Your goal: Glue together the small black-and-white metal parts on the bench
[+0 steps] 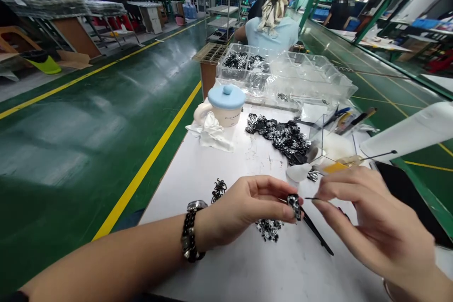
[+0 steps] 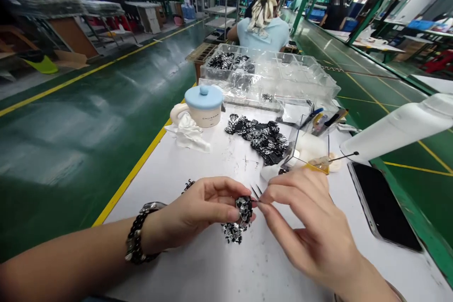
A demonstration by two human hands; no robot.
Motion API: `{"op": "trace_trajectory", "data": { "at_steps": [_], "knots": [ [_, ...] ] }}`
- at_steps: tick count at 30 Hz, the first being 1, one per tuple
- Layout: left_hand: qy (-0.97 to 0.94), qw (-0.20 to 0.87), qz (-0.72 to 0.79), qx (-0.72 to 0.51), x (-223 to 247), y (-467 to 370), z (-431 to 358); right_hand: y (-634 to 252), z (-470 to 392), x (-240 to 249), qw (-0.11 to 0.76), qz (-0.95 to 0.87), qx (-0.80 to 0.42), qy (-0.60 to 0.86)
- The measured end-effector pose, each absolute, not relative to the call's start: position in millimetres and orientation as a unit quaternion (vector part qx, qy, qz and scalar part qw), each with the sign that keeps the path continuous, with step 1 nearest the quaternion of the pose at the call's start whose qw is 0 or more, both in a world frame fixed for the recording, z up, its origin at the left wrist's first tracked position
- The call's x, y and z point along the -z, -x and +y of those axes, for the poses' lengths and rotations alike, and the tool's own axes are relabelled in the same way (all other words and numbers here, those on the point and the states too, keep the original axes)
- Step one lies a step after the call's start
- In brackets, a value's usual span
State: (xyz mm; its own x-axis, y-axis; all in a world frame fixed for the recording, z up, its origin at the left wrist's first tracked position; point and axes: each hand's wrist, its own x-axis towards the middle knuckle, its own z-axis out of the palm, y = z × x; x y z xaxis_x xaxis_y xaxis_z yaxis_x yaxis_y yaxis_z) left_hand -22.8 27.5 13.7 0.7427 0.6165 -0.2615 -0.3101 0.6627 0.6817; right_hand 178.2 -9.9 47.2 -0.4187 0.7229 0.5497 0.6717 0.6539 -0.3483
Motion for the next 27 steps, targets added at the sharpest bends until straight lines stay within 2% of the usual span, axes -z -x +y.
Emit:
{"op": "trace_trajectory", "data": {
  "at_steps": [8, 19, 27],
  "knots": [
    [-0.307, 0.886, 0.253, -0.237, -13.8, 20.4, 26.5, -177.9, -12.8, -42.6, 0.301, -0.863, -0.025, 0.404],
    [-0.282, 0.898, 0.253, -0.224, -12.6, 19.8, 27.6, -173.3, -13.3, -39.9, 0.342, -0.854, -0.041, 0.390],
    [-0.295, 0.898, 0.243, -0.219, -10.3, 21.2, 26.7, -174.0, -9.2, -32.3, 0.393, -0.818, -0.203, 0.367]
  ]
}}
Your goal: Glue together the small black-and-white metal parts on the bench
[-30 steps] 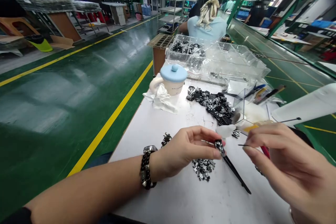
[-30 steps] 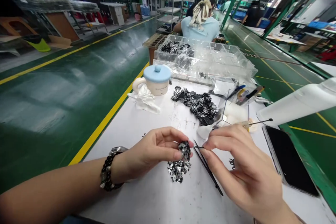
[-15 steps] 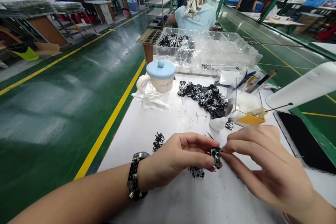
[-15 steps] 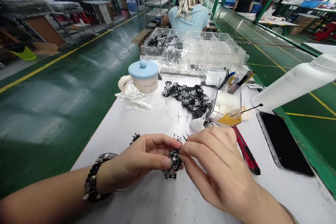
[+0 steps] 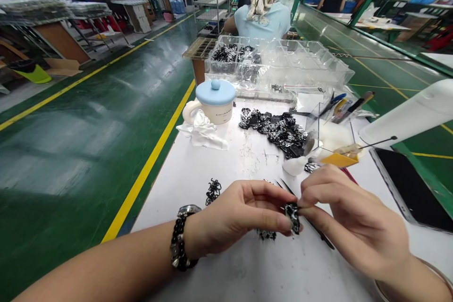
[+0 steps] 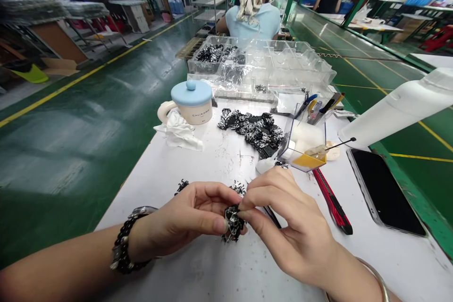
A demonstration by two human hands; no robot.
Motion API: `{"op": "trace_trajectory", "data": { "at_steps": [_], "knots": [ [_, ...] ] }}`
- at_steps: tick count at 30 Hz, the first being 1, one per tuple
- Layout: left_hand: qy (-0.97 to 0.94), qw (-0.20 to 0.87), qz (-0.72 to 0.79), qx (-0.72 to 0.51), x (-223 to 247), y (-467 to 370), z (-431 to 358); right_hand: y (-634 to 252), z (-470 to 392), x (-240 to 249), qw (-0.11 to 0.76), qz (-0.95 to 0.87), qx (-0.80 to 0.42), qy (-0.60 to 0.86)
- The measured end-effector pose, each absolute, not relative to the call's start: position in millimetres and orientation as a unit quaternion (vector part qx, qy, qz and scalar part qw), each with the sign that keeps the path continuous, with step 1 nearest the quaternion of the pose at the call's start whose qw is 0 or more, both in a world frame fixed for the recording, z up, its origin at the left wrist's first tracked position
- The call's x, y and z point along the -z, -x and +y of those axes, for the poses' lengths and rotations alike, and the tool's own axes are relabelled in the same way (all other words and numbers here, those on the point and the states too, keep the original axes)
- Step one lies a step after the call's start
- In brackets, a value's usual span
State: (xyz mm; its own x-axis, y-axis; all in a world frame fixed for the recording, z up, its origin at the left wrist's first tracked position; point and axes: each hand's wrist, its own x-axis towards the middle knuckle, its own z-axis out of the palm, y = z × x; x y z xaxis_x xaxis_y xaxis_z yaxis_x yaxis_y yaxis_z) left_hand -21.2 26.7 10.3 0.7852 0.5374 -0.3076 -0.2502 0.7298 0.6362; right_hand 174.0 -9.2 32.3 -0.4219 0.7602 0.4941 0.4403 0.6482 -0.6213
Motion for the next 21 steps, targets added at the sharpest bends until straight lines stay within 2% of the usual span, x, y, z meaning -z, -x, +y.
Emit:
{"op": "trace_trajectory", "data": {
  "at_steps": [10, 17, 21],
  "knots": [
    [-0.284, 0.906, 0.239, -0.206, -11.1, 21.7, 24.7, -175.0, -8.4, -31.9, 0.401, -0.825, -0.207, 0.339],
    [-0.297, 0.907, 0.221, -0.201, -9.7, 24.3, 26.9, -174.3, -9.8, -25.8, 0.416, -0.756, -0.348, 0.366],
    [-0.306, 0.908, 0.215, -0.189, -13.1, 25.9, 27.7, -178.6, -8.2, -27.6, 0.362, -0.737, -0.437, 0.367]
  ]
}}
